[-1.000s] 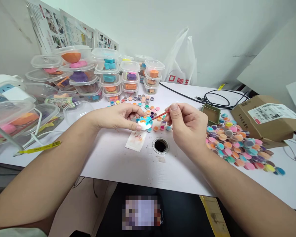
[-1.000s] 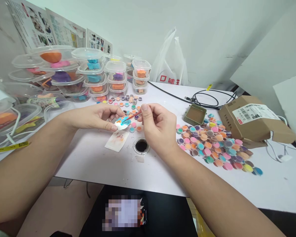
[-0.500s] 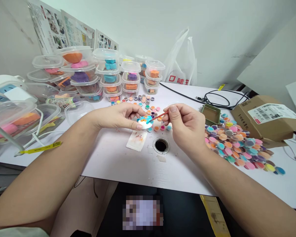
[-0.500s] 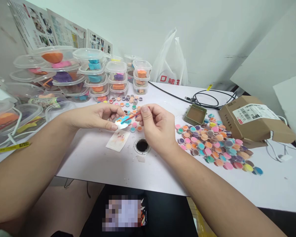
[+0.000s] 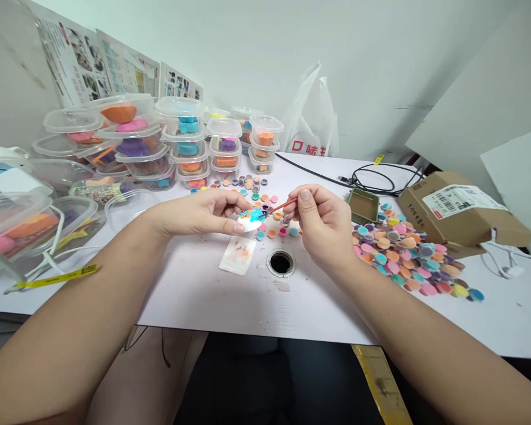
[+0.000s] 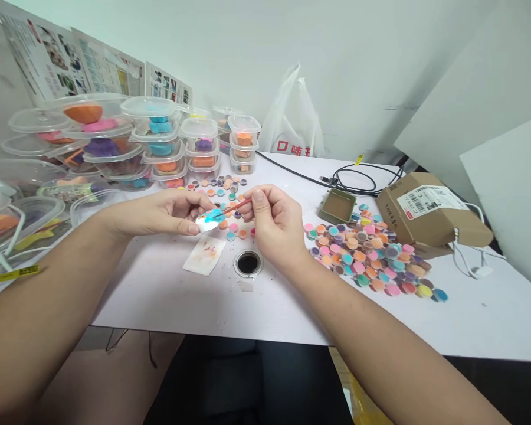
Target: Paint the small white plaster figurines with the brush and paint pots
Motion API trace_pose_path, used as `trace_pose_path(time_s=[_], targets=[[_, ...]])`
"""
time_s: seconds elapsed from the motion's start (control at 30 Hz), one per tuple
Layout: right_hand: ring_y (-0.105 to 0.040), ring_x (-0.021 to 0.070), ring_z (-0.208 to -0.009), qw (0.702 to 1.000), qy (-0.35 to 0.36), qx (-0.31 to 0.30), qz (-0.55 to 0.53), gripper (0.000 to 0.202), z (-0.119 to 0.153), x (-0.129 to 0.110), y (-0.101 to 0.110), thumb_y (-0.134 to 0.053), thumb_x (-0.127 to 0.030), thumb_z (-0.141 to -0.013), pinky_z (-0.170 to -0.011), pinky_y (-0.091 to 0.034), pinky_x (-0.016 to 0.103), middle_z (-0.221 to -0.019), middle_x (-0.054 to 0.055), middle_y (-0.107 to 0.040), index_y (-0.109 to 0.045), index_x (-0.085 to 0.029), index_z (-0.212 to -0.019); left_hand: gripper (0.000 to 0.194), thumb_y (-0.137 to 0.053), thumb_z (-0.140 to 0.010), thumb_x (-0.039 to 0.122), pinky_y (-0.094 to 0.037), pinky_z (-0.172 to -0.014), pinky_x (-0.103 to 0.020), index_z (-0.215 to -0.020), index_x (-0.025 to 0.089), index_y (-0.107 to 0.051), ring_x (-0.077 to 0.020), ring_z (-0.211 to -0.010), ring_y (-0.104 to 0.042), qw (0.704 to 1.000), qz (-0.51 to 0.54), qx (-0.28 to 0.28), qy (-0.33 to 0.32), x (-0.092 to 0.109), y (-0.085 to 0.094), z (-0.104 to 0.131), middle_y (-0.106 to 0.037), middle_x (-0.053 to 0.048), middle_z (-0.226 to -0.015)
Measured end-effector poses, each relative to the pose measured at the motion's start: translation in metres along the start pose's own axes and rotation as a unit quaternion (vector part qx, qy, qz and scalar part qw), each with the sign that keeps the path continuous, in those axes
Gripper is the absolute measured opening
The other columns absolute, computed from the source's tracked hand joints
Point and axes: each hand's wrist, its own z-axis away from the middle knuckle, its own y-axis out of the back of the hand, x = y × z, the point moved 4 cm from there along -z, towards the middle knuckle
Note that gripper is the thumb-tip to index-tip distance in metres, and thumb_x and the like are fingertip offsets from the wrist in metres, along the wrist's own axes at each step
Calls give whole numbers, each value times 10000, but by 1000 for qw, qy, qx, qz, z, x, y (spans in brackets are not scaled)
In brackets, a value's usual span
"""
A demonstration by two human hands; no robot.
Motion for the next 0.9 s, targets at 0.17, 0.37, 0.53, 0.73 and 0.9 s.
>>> trace_pose_path(time_s=[0.17, 0.37, 0.53, 0.73, 0.9], targets=[[-686, 117, -707, 999, 16, -30, -8, 308, 3, -3, -5, -630, -502, -970, -693, -594, 278, -773, 4, -717, -671, -198, -934, 427, -748, -817, 528, -458, -713, -239, -1094, 219, -649, -151, -837, -542, 1000, 13, -14, -11, 3, -2, -1, -590, -13, -933], [-690, 128, -727, 998, 40, -20, 35, 339, 2, -4, -1, -610, -537, -971, -714, -599, 293, -793, 15, -725, -661, -207, -915, 404, -751, -810, 527, -444, -682, -230, -1040, 212, -646, -139, -791, -520, 1000, 9, -9, -21, 7, -3, -1, -583, -6, -887], [-708, 126, -759, 998, 59, -35, 14, 272, 4, -7, -6, -583, -472, -1004, -762, -605, 299, -825, 9, -736, -667, -218, -953, 414, -759, -796, 522, -459, -707, -238, -1045, 211, -644, -146, -824, -534, 1000, 22, -13, -18, 6, -4, -2, -592, -11, -924], [-703, 132, -748, 992, 75, -31, 94, 314, 2, -6, 1, -557, -500, -1010, -716, -599, 290, -818, 16, -727, -663, -215, -929, 396, -739, -832, 505, -476, -732, -248, -1070, 202, -649, -153, -858, -553, 999, 24, -19, -23, 4, -3, -2, -604, -31, -963], [-706, 138, -761, 994, 87, -13, 68, 313, 2, -9, 1, -566, -513, -1002, -748, -603, 305, -826, 16, -729, -669, -225, -937, 372, -743, -838, 498, -476, -734, -249, -1044, 208, -635, -159, -864, -567, 998, 35, -22, -40, 6, -3, -3, -622, -29, -966]])
